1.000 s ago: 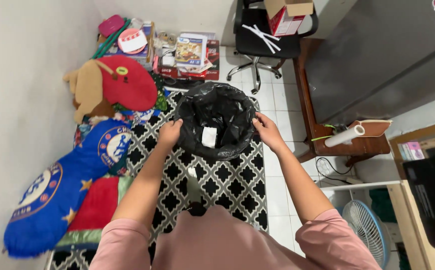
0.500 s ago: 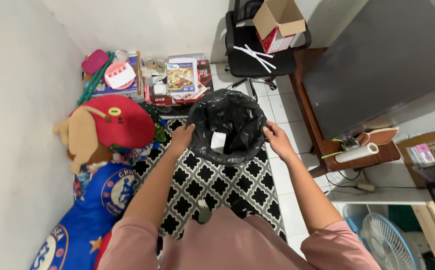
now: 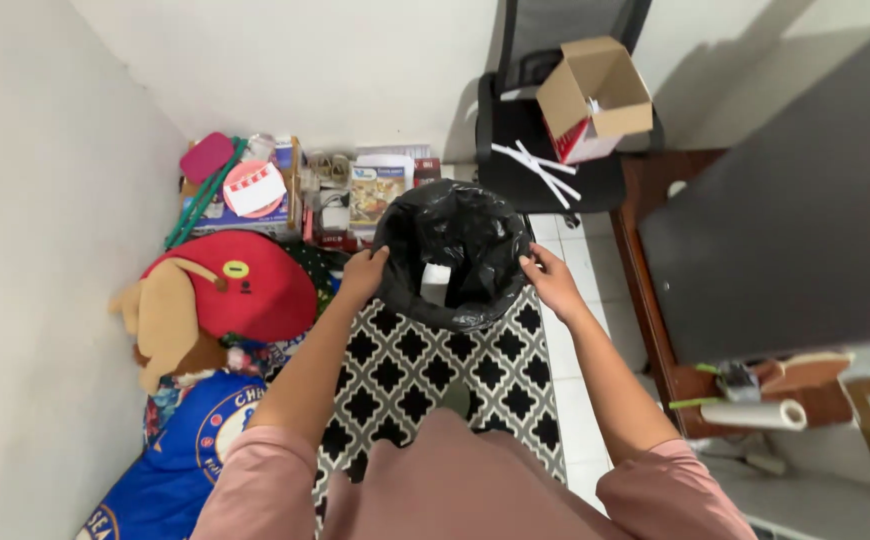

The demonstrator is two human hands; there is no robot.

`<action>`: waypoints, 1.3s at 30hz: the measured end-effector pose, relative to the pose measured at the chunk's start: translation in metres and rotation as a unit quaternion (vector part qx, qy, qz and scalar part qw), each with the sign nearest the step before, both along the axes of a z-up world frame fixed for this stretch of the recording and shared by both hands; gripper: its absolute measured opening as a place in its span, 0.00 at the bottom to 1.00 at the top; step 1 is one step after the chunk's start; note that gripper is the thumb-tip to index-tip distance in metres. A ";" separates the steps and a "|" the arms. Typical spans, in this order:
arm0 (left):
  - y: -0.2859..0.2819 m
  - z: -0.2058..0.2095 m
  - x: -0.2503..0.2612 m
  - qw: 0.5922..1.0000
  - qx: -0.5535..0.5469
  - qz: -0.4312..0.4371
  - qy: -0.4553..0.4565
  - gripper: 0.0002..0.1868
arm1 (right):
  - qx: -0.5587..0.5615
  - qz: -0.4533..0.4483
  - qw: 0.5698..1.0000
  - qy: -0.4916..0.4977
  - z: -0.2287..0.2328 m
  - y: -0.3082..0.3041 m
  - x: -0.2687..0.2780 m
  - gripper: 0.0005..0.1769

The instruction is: Sorting through a cardboard box and a small trash bin to organize or discard items.

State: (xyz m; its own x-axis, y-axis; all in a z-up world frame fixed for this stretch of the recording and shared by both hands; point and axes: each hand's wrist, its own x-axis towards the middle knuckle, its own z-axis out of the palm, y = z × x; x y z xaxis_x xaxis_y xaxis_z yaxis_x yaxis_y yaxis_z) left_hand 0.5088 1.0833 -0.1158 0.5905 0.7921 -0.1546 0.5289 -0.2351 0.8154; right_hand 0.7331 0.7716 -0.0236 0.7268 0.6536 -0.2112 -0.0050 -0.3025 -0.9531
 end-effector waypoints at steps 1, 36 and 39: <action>0.010 0.008 0.011 1.000 0.002 0.006 -0.004 0.31 | 0.002 0.006 1.000 -0.004 0.003 0.013 0.017 0.29; 0.318 -0.193 0.166 0.916 -0.300 0.180 -0.195 0.22 | -0.048 0.038 0.998 -0.027 -0.217 0.397 0.218 0.27; 0.328 -0.255 0.172 0.934 -0.258 0.189 -0.161 0.22 | -0.125 0.036 0.990 -0.054 -0.262 0.416 0.228 0.28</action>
